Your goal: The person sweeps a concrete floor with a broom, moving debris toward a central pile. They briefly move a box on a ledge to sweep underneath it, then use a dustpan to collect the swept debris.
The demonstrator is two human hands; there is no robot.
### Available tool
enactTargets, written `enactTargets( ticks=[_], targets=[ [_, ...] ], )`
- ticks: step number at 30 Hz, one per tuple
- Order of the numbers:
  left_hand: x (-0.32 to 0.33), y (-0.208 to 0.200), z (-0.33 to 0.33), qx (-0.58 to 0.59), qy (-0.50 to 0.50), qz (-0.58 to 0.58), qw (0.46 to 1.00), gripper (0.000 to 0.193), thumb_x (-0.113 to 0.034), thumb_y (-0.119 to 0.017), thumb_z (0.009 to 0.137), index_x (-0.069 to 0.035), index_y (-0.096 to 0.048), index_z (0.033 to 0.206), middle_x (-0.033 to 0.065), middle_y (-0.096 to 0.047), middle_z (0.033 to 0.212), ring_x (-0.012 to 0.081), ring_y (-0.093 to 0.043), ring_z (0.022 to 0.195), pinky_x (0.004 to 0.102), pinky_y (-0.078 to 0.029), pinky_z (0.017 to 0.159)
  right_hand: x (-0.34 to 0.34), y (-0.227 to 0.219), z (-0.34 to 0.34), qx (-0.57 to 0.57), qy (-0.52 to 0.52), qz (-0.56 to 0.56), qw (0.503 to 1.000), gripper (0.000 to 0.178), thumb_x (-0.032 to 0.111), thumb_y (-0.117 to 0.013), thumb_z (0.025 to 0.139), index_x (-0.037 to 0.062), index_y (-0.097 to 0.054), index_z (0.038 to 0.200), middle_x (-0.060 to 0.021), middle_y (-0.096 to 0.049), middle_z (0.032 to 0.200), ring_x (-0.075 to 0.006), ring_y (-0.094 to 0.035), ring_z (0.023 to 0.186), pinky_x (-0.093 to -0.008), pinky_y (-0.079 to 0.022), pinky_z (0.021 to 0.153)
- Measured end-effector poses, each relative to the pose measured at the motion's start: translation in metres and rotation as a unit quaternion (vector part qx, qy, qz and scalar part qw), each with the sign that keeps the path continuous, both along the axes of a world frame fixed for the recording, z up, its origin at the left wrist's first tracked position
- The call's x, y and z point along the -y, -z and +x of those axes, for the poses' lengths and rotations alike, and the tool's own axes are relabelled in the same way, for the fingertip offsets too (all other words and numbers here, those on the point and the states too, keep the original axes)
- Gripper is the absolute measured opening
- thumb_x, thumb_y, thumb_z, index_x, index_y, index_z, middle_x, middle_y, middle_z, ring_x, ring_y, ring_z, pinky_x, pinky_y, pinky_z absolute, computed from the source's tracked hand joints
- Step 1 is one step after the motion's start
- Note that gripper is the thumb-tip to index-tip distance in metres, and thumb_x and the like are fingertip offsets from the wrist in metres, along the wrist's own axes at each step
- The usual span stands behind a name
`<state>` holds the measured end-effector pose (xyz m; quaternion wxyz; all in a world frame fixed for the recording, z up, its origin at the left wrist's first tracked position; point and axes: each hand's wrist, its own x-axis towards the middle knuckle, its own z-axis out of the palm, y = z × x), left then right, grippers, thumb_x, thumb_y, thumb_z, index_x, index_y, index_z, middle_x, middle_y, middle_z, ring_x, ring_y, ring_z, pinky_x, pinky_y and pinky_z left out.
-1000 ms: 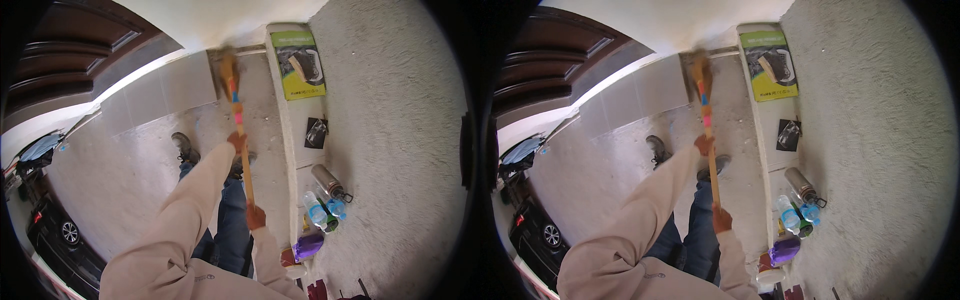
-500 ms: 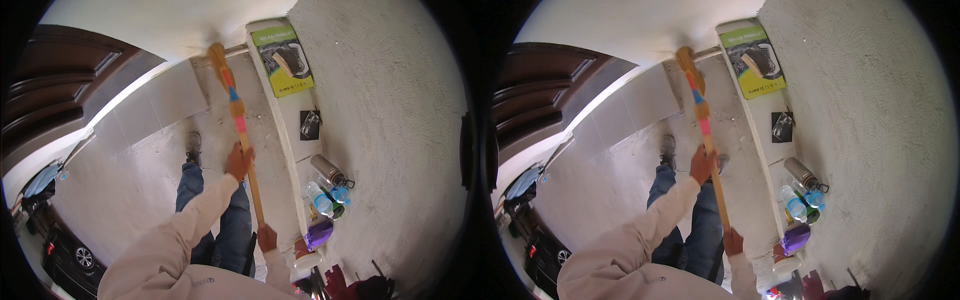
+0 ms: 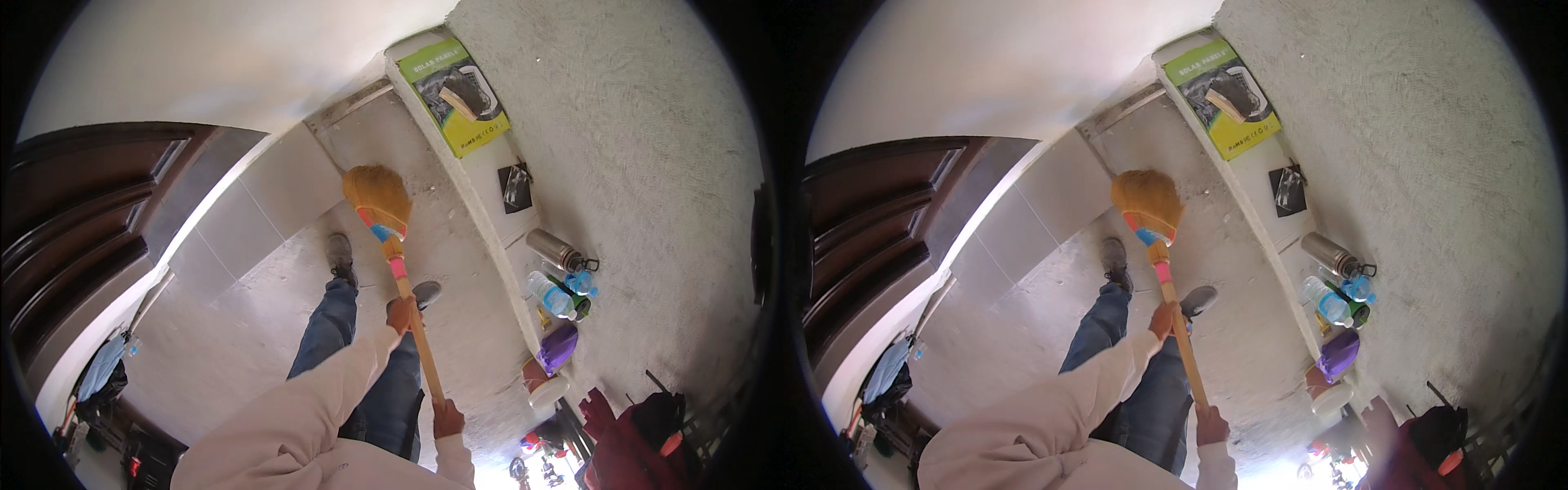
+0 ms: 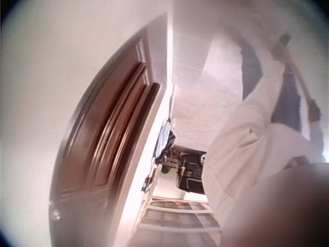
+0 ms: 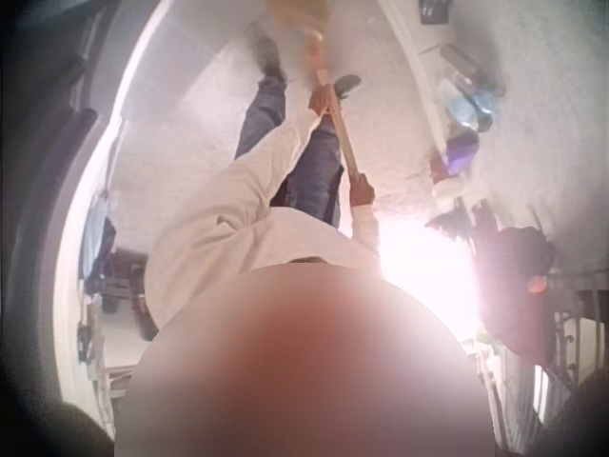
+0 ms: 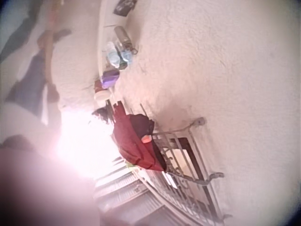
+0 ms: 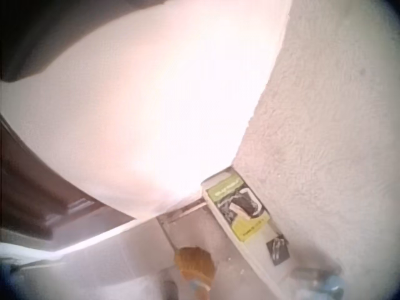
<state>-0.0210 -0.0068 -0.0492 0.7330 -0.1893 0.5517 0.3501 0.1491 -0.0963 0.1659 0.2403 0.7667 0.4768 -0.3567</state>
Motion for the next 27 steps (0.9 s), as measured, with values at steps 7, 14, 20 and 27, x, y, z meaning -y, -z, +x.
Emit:
enactTargets(
  ticks=[7, 14, 20, 27],
  targets=[
    [-0.037, -0.071, -0.029, 0.000, 0.026, 0.051, 0.998, 0.023, -0.029, -0.044, 0.091, -0.006, -0.044, 0.098, 0.0107, -0.055, 0.068, 0.0224, -0.060, 0.057, 0.0355, -0.052, 0.050, -0.003, -0.036, -0.006, -0.054, 0.041, 0.029, 0.997, 0.034, 0.040, -0.058, 0.085, 0.0065, -0.057, 0.080, -0.0182, -0.056, 0.058, -0.0377, -0.058, 0.058, -0.0453, -0.043, 0.052],
    [-0.103, 0.004, -0.105, -0.036, -0.137, 0.077, 0.987, 0.032, -0.041, -0.041, 0.092, -0.013, -0.050, 0.082, -0.0008, -0.047, 0.061, 0.0138, -0.049, 0.053, 0.0283, -0.042, 0.049, -0.071, 0.039, -0.083, -0.296, -0.002, 0.155, 0.942, 0.041, 0.033, -0.056, 0.087, 0.0079, -0.046, 0.118, -0.0156, -0.062, 0.084, -0.0334, -0.060, 0.072, -0.0407, -0.047, 0.062],
    [-0.140, 0.109, -0.161, 0.119, -0.173, 0.042, 0.977, 0.044, -0.057, -0.039, 0.089, -0.015, -0.047, 0.079, -0.0016, -0.045, 0.061, 0.0119, -0.044, 0.048, 0.0287, -0.037, 0.047, -0.146, 0.092, -0.114, -0.593, 0.354, -0.121, 0.713, 0.056, 0.019, -0.051, 0.089, 0.0121, -0.028, 0.139, -0.0038, -0.051, 0.069, -0.0082, -0.042, 0.042, -0.0234, -0.036, 0.038],
    [-0.080, 0.176, -0.088, 0.032, 0.036, -0.069, 0.996, 0.050, -0.064, -0.041, 0.085, -0.014, -0.047, 0.083, -0.0037, -0.045, 0.061, 0.0108, -0.045, 0.049, 0.0295, -0.038, 0.048, -0.081, 0.110, -0.086, -0.512, 0.528, -0.117, 0.668, 0.058, 0.013, -0.051, 0.087, 0.0125, -0.028, 0.140, -0.0016, -0.046, 0.064, -0.0083, -0.040, 0.038, -0.0242, -0.034, 0.034]
  ],
)
